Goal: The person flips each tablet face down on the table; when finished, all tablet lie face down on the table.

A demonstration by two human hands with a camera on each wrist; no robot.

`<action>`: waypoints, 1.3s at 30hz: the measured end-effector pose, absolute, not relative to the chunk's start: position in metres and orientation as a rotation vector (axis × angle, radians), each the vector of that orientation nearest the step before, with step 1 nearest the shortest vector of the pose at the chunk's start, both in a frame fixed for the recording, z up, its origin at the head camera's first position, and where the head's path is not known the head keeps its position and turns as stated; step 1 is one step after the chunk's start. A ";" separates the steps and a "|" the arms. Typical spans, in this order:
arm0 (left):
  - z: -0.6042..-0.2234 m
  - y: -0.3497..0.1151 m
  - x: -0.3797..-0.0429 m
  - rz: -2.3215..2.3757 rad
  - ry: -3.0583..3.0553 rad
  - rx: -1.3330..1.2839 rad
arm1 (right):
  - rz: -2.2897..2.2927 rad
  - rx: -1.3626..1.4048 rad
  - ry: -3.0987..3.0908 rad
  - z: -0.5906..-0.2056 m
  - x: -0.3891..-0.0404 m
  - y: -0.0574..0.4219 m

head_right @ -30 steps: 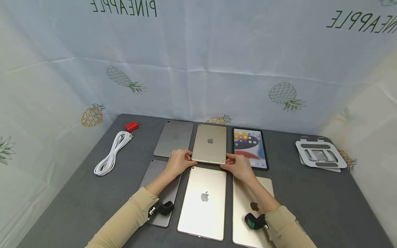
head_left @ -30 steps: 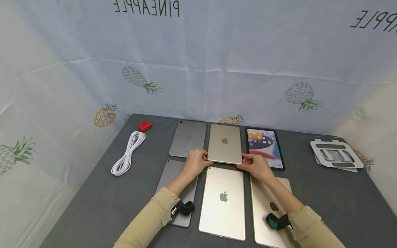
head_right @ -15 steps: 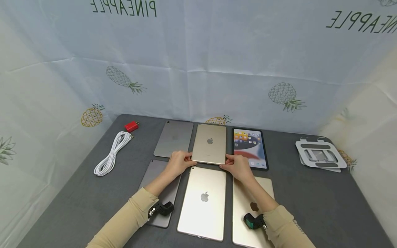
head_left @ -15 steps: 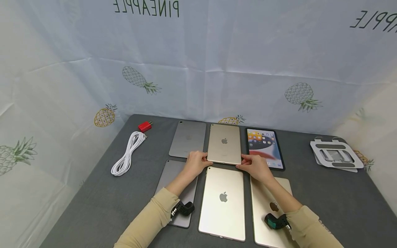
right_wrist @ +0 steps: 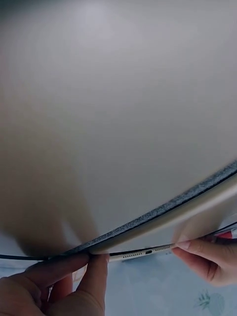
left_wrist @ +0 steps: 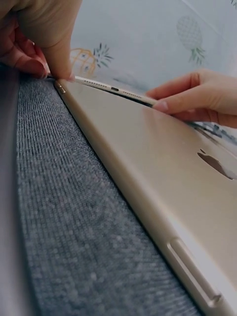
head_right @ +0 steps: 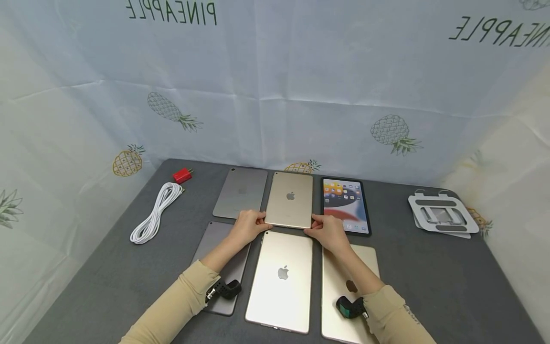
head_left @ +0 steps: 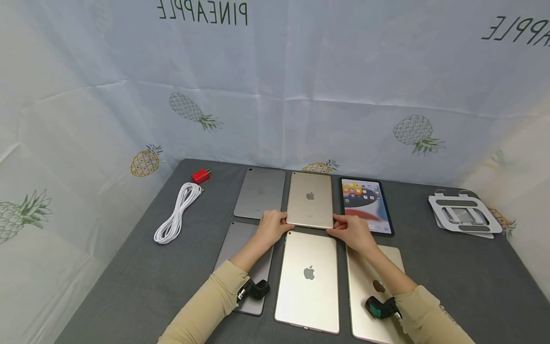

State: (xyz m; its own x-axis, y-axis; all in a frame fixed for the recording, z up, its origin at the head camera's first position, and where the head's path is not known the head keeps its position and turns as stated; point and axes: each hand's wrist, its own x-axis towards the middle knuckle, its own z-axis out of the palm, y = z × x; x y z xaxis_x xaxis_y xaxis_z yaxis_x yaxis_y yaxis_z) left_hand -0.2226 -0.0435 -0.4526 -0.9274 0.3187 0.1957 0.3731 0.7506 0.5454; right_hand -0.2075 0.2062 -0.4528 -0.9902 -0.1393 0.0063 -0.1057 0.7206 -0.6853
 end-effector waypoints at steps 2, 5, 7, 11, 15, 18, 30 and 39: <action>-0.452 -0.043 -0.222 -0.915 -2.861 -0.559 | -1.138 -0.198 2.871 -0.453 -0.207 0.206; -0.452 -0.043 -0.221 -0.918 -2.871 -0.552 | -1.137 -0.193 2.870 -0.454 -0.207 0.206; -0.452 -0.043 -0.221 -0.925 -2.876 -0.549 | -1.138 -0.190 2.873 -0.455 -0.207 0.207; -0.455 -0.043 -0.221 -0.938 -2.860 -0.545 | -1.141 -0.203 2.882 -0.455 -0.206 0.207; -0.457 -0.044 -0.221 -0.955 -2.834 -0.553 | -1.138 -0.231 2.902 -0.456 -0.205 0.207; -0.457 -0.044 -0.221 -0.957 -2.825 -0.564 | -1.132 -0.256 2.916 -0.458 -0.205 0.207; -0.459 -0.034 -0.216 -1.057 -2.676 -0.621 | -1.174 -0.273 2.841 -0.452 -0.194 0.223; -0.452 -0.001 -0.208 -1.425 -2.596 -0.764 | -1.308 -0.179 2.873 -0.444 -0.178 0.244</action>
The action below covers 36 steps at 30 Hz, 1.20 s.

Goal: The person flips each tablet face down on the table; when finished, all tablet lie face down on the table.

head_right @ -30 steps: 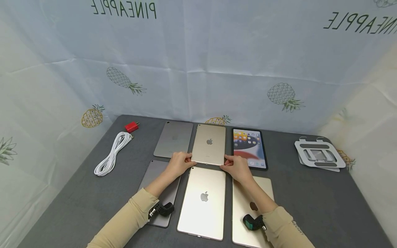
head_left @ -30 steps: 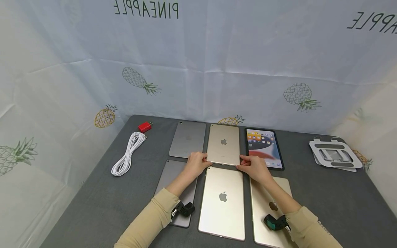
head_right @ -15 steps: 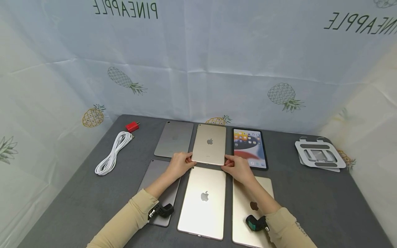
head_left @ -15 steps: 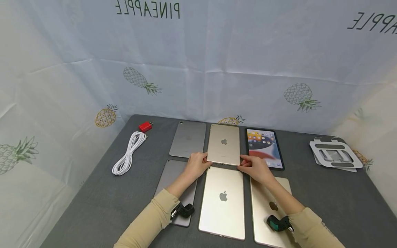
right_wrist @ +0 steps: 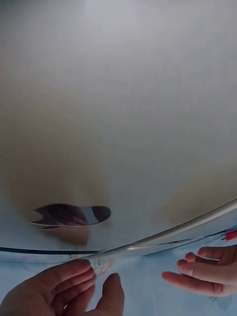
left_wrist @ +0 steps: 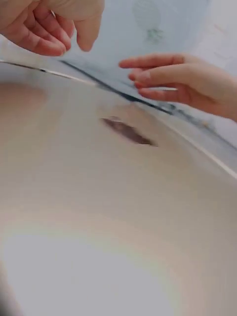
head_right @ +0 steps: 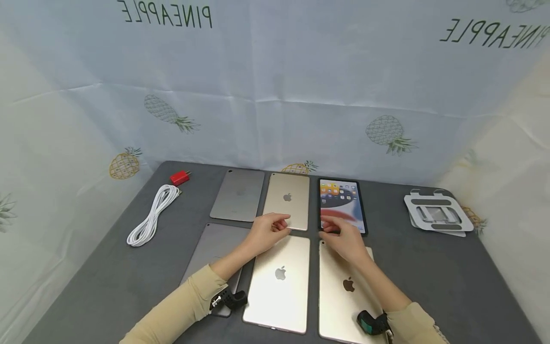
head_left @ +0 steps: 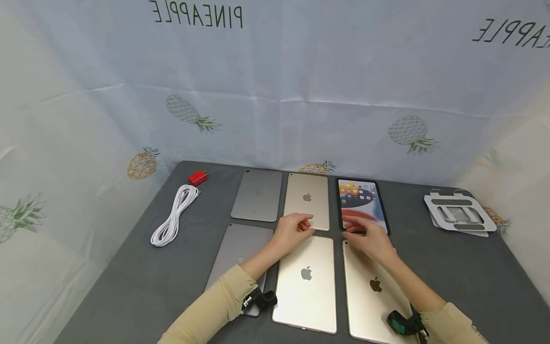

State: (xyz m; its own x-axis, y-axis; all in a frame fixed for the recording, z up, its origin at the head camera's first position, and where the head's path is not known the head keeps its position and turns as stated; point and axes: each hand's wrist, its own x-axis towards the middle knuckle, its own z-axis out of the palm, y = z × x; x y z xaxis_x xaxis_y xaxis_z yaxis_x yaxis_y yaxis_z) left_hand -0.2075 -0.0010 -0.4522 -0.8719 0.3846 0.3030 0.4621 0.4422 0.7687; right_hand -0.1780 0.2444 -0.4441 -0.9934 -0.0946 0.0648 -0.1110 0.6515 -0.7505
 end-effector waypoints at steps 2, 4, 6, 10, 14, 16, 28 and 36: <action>-0.452 0.008 -0.206 -1.566 -2.591 -0.753 | 1.295 0.165 -2.811 -0.443 -0.175 0.252; -0.452 0.016 -0.204 -1.673 -2.592 -0.747 | 1.273 0.159 -2.790 -0.443 -0.172 0.261; -0.453 0.025 -0.202 -1.724 -2.602 -0.759 | 1.258 0.146 -2.777 -0.443 -0.169 0.270; -0.454 0.039 -0.198 -1.765 -2.625 -0.792 | 1.251 0.078 -2.788 -0.443 -0.163 0.287; -0.454 0.052 -0.196 -1.793 -2.642 -0.803 | 1.282 -0.014 -2.805 -0.445 -0.158 0.300; -0.453 0.058 -0.196 -1.804 -2.662 -0.780 | 1.302 -0.057 -2.806 -0.447 -0.156 0.305; -0.452 0.081 -0.195 -2.053 -2.719 -0.542 | 1.322 -0.139 -2.890 -0.453 -0.151 0.317; -0.453 0.080 -0.193 -2.118 -2.691 -0.508 | 1.476 -0.210 -2.969 -0.448 -0.154 0.309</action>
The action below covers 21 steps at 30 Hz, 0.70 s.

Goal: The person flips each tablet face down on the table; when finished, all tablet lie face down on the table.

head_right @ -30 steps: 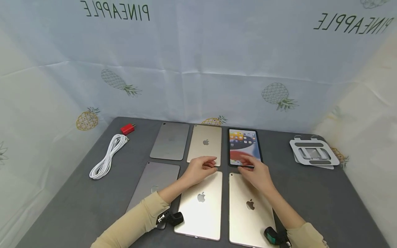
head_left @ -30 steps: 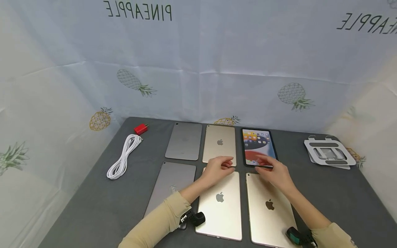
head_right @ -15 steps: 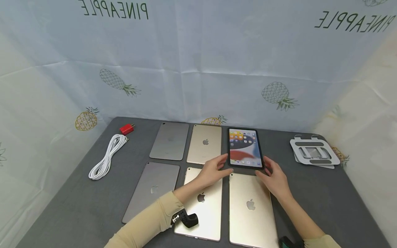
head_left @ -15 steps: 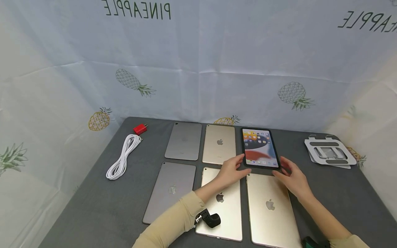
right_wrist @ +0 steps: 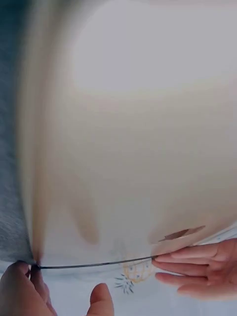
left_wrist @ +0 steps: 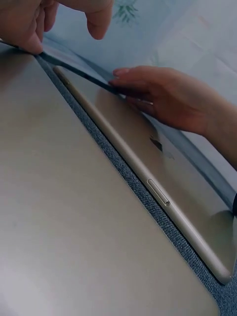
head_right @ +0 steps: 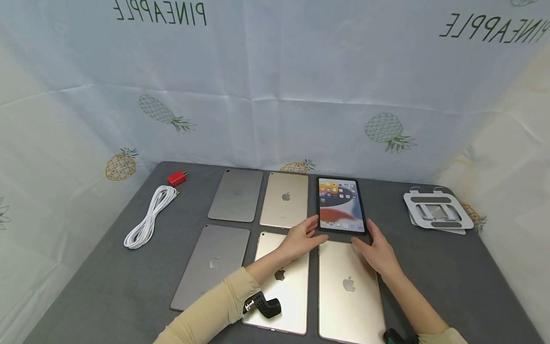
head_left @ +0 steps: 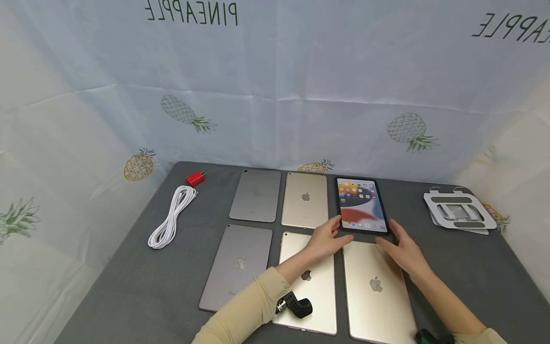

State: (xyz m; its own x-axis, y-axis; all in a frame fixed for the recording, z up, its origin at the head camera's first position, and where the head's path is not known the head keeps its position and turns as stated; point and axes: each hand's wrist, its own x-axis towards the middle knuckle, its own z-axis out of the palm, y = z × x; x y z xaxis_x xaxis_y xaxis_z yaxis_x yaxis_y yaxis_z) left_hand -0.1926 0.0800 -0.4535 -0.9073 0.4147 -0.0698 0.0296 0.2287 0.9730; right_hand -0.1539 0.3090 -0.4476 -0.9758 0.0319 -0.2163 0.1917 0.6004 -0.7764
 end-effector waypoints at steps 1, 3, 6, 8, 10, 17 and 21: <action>-0.453 0.080 -0.192 1.730 2.187 0.415 | -1.359 0.200 2.612 -0.447 -0.154 0.309; -0.452 0.079 -0.192 1.729 2.185 0.419 | -1.466 0.220 2.536 -0.444 -0.155 0.309; -0.452 0.079 -0.192 1.714 2.198 0.437 | -1.645 0.251 2.389 -0.440 -0.157 0.312; -0.451 0.078 -0.193 1.686 2.223 0.457 | -1.743 0.278 2.297 -0.438 -0.158 0.314; -0.452 0.078 -0.194 1.660 2.241 0.482 | -1.819 0.305 2.219 -0.436 -0.160 0.316; -0.451 0.077 -0.195 1.603 2.260 0.521 | -2.260 0.363 1.859 -0.431 -0.161 0.326; -0.451 0.076 -0.195 1.581 2.259 0.524 | -2.512 0.349 1.631 -0.425 -0.163 0.327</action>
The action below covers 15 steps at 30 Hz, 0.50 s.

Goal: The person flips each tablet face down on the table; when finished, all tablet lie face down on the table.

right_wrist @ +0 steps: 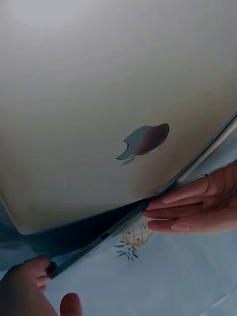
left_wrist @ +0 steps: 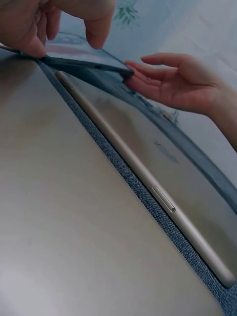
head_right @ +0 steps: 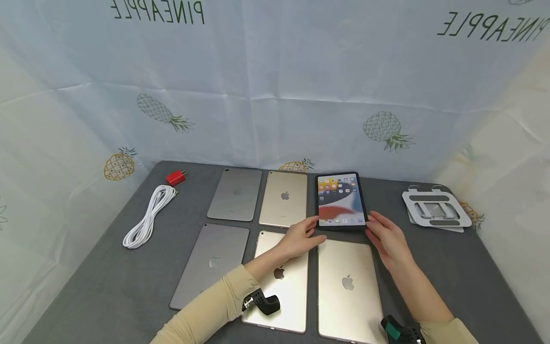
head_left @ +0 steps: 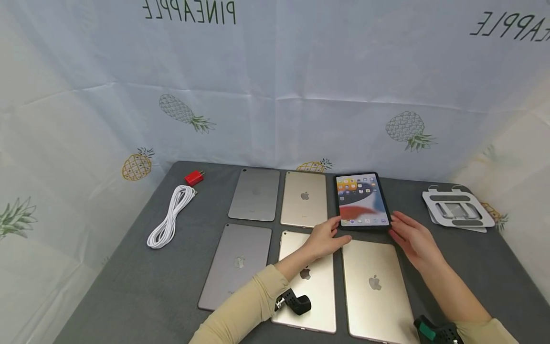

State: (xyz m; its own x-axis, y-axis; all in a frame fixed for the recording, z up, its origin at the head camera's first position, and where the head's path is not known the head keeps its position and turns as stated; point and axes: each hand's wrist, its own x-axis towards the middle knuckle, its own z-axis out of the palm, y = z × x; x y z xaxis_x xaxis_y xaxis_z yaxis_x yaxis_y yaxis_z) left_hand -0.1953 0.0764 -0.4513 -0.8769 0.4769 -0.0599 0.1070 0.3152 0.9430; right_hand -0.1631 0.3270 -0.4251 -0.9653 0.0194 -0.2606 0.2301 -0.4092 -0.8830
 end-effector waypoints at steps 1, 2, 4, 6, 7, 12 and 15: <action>-0.452 0.076 -0.196 1.577 2.261 0.527 | -2.541 0.342 1.627 -0.424 -0.164 0.325; -0.452 0.076 -0.196 1.573 2.263 0.531 | -2.566 0.346 1.641 -0.422 -0.165 0.323; -0.452 0.075 -0.196 1.562 2.270 0.545 | -2.594 0.372 1.706 -0.418 -0.167 0.317; -0.451 0.074 -0.196 1.548 2.284 0.560 | -2.575 0.387 1.824 -0.415 -0.169 0.309; -0.451 0.074 -0.196 1.539 2.289 0.567 | -2.562 0.387 1.875 -0.413 -0.170 0.305; -0.450 0.072 -0.196 1.506 2.322 0.587 | -2.458 0.378 2.187 -0.406 -0.173 0.287; -0.450 0.071 -0.197 1.497 2.338 0.586 | -2.298 0.345 2.452 -0.404 -0.174 0.277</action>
State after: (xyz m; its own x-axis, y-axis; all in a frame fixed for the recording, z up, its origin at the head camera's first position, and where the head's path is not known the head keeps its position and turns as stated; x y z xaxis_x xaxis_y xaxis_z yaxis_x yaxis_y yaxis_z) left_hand -0.1969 0.0712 -0.4505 -0.8707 0.4907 -0.0338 0.1748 0.3729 0.9113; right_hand -0.1738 0.2766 -0.4040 -0.9514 0.3061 0.0333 -0.0135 0.0668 -0.9977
